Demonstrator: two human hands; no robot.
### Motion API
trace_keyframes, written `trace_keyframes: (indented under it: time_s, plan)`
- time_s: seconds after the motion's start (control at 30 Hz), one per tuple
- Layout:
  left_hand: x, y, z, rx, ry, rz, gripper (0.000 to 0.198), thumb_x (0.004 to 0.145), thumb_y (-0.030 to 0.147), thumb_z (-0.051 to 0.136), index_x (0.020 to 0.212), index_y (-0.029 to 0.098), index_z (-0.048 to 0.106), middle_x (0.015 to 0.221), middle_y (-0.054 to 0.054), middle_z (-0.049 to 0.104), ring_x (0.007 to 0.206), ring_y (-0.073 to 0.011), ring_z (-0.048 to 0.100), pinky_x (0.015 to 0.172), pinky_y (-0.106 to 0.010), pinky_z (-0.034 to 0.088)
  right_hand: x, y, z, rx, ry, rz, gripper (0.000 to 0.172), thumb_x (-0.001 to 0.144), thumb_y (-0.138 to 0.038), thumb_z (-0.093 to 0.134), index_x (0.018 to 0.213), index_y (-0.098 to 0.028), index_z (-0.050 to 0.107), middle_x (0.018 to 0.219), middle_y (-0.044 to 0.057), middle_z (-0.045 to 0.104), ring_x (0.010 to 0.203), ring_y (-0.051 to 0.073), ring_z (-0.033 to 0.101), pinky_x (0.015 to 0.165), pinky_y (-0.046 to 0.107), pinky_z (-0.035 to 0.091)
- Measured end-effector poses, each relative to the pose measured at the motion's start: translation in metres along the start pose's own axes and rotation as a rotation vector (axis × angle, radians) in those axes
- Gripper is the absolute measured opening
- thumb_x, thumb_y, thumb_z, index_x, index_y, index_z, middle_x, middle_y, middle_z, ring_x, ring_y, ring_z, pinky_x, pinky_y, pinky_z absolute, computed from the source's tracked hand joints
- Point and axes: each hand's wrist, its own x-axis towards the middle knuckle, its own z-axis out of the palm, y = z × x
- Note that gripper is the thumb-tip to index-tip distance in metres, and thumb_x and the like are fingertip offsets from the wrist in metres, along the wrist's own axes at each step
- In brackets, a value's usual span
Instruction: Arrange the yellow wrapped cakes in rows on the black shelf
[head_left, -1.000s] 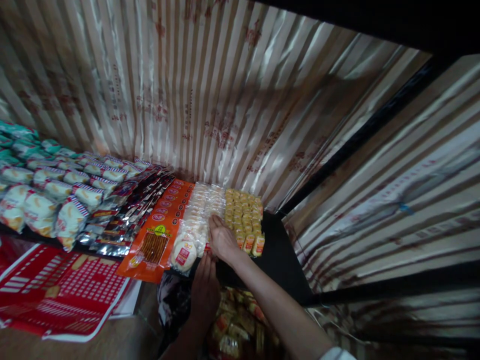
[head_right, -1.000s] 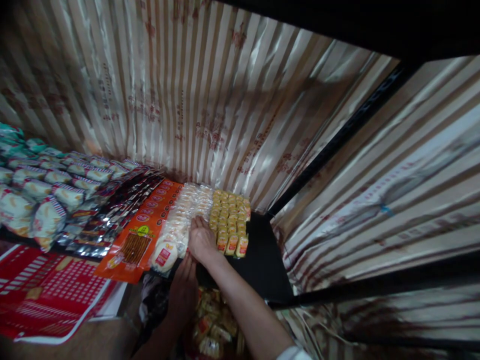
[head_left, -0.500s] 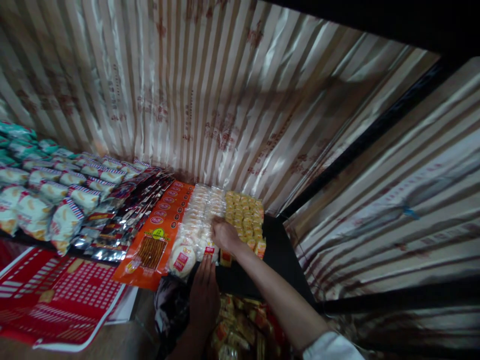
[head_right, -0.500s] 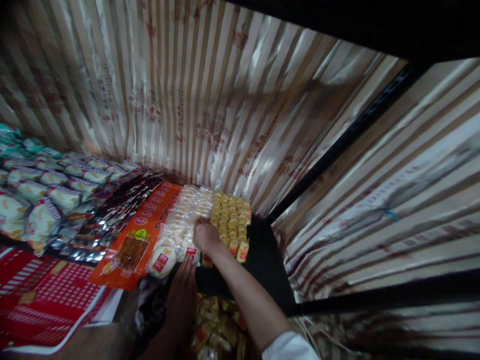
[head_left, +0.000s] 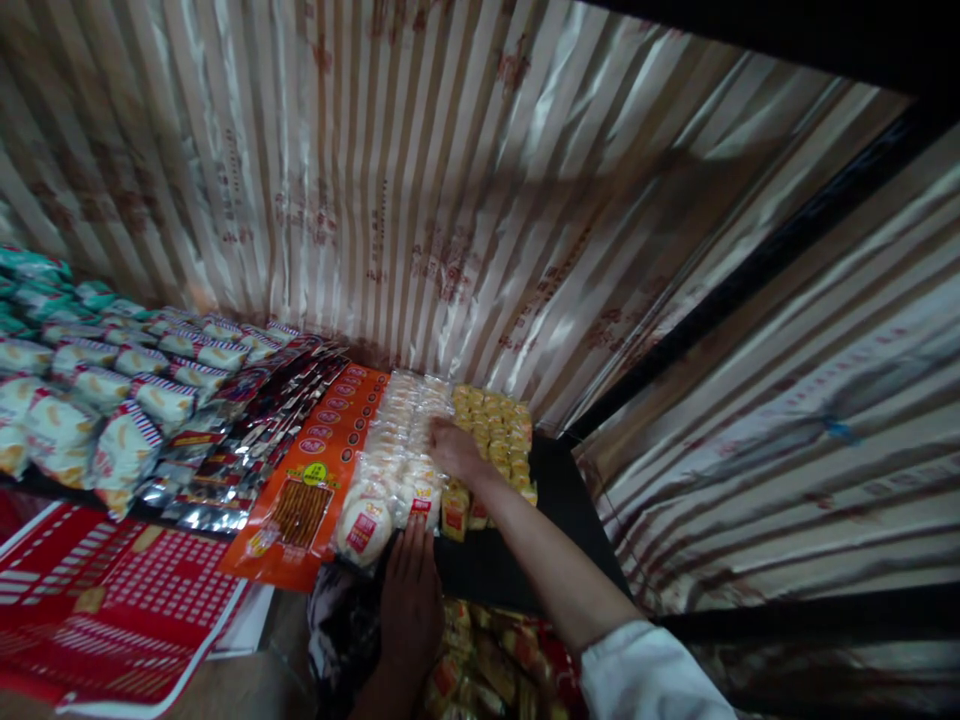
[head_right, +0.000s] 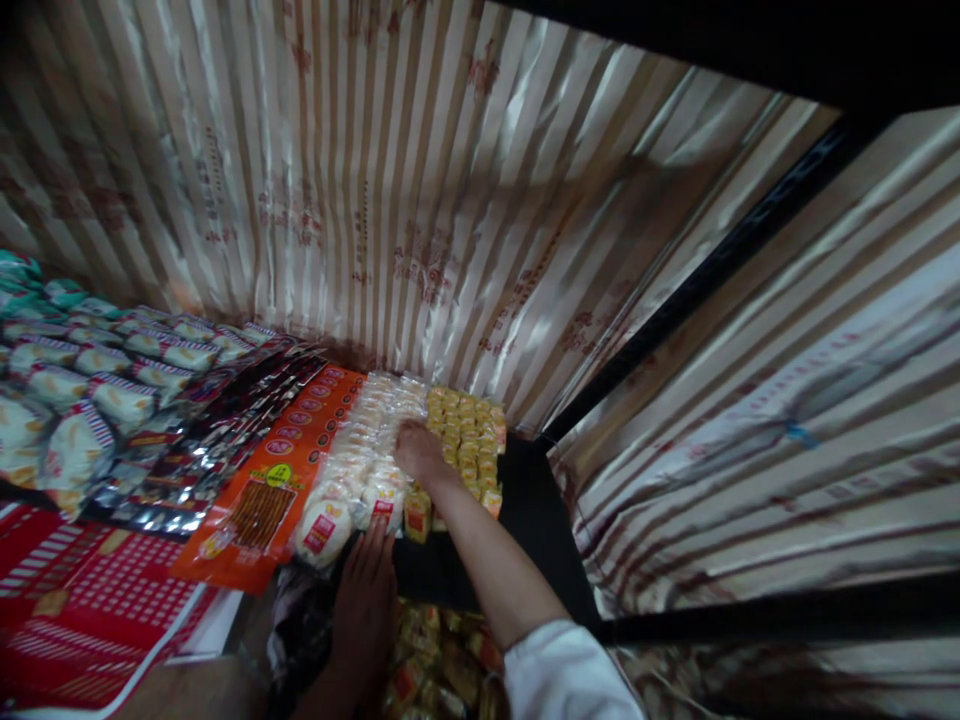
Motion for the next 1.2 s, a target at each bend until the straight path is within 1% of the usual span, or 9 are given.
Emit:
trace_keyframes:
  time_s: [0.13, 0.27, 0.37, 0.53, 0.67, 0.9, 0.97, 1.07, 1.2]
  plan:
    - [0.001, 0.0, 0.0, 0.02, 0.014, -0.001, 0.043, 0.081, 0.003, 0.033, 0.117, 0.007, 0.054, 0.128, -0.016, 0.055, 0.129, -0.0237, 0.04, 0.098, -0.04, 0.044, 0.009, 0.001, -0.003, -0.017, -0.041, 0.021, 0.028, 0.082, -0.017, 0.046, 0.101, -0.009, 0.065, 0.103, 0.016, 0.067, 0.098, 0.024, 0.062, 0.08, 0.029, 0.046]
    - [0.001, 0.001, 0.001, 0.013, 0.038, -0.005, 0.041, 0.081, 0.004, 0.035, 0.117, 0.007, 0.055, 0.127, -0.016, 0.056, 0.129, -0.0232, 0.04, 0.098, -0.039, 0.044, 0.02, 0.002, -0.002, -0.035, -0.024, 0.037, 0.032, 0.08, -0.01, 0.045, 0.106, -0.008, 0.062, 0.111, 0.017, 0.065, 0.102, 0.021, 0.06, 0.083, 0.026, 0.044]
    - [0.0, 0.001, 0.003, 0.003, 0.062, -0.017, 0.041, 0.08, 0.004, 0.035, 0.116, 0.007, 0.056, 0.125, -0.016, 0.057, 0.13, -0.0231, 0.04, 0.098, -0.038, 0.042, 0.028, 0.003, 0.004, -0.04, -0.054, 0.041, 0.032, 0.077, -0.011, 0.048, 0.105, -0.007, 0.063, 0.103, 0.017, 0.067, 0.094, 0.022, 0.063, 0.077, 0.027, 0.047]
    - [0.001, 0.003, 0.005, -0.023, 0.068, -0.045, 0.042, 0.08, 0.003, 0.035, 0.116, 0.008, 0.056, 0.124, -0.014, 0.058, 0.13, -0.0216, 0.04, 0.099, -0.037, 0.041, 0.042, 0.008, 0.009, -0.051, -0.033, -0.003, 0.032, 0.08, -0.009, 0.045, 0.108, -0.007, 0.062, 0.115, 0.018, 0.062, 0.109, 0.021, 0.056, 0.087, 0.025, 0.043]
    - [0.002, 0.004, 0.006, -0.038, 0.05, -0.065, 0.042, 0.081, 0.004, 0.035, 0.118, 0.008, 0.056, 0.126, -0.014, 0.057, 0.129, -0.0212, 0.041, 0.099, -0.037, 0.039, 0.049, 0.01, 0.012, -0.053, -0.063, 0.009, 0.028, 0.078, -0.008, 0.048, 0.099, -0.007, 0.065, 0.103, 0.016, 0.066, 0.097, 0.02, 0.06, 0.079, 0.023, 0.046]
    - [0.003, 0.004, 0.005, -0.038, 0.021, -0.087, 0.042, 0.082, 0.006, 0.036, 0.12, 0.01, 0.055, 0.127, -0.013, 0.057, 0.128, -0.02, 0.042, 0.098, -0.036, 0.039, 0.056, 0.016, 0.008, -0.025, -0.041, -0.023, 0.029, 0.083, -0.012, 0.045, 0.103, -0.008, 0.064, 0.109, 0.015, 0.065, 0.103, 0.019, 0.058, 0.089, 0.025, 0.044]
    - [0.003, 0.004, 0.005, -0.027, 0.002, -0.074, 0.042, 0.082, 0.006, 0.037, 0.12, 0.009, 0.054, 0.129, -0.014, 0.056, 0.129, -0.0211, 0.041, 0.098, -0.037, 0.04, 0.05, 0.017, 0.002, -0.003, 0.009, -0.023, 0.034, 0.086, -0.016, 0.043, 0.113, -0.006, 0.06, 0.117, 0.016, 0.061, 0.11, 0.02, 0.055, 0.094, 0.028, 0.041]
    - [0.003, 0.005, 0.004, -0.004, -0.02, -0.094, 0.041, 0.082, 0.007, 0.038, 0.121, 0.01, 0.053, 0.131, -0.015, 0.054, 0.129, -0.0225, 0.041, 0.097, -0.038, 0.041, 0.019, 0.01, -0.004, 0.144, 0.241, -0.095, 0.041, 0.088, -0.022, 0.041, 0.125, -0.01, 0.052, 0.13, 0.013, 0.053, 0.122, 0.02, 0.045, 0.103, 0.033, 0.035]
    - [0.002, 0.006, 0.003, -0.021, -0.044, -0.114, 0.043, 0.083, 0.007, 0.038, 0.124, 0.011, 0.051, 0.132, -0.015, 0.052, 0.131, -0.0222, 0.038, 0.099, -0.039, 0.04, -0.059, -0.007, 0.007, 0.406, 0.368, -0.248, 0.029, 0.091, -0.027, 0.039, 0.108, -0.019, 0.062, 0.109, 0.008, 0.065, 0.104, 0.018, 0.057, 0.093, 0.032, 0.045]
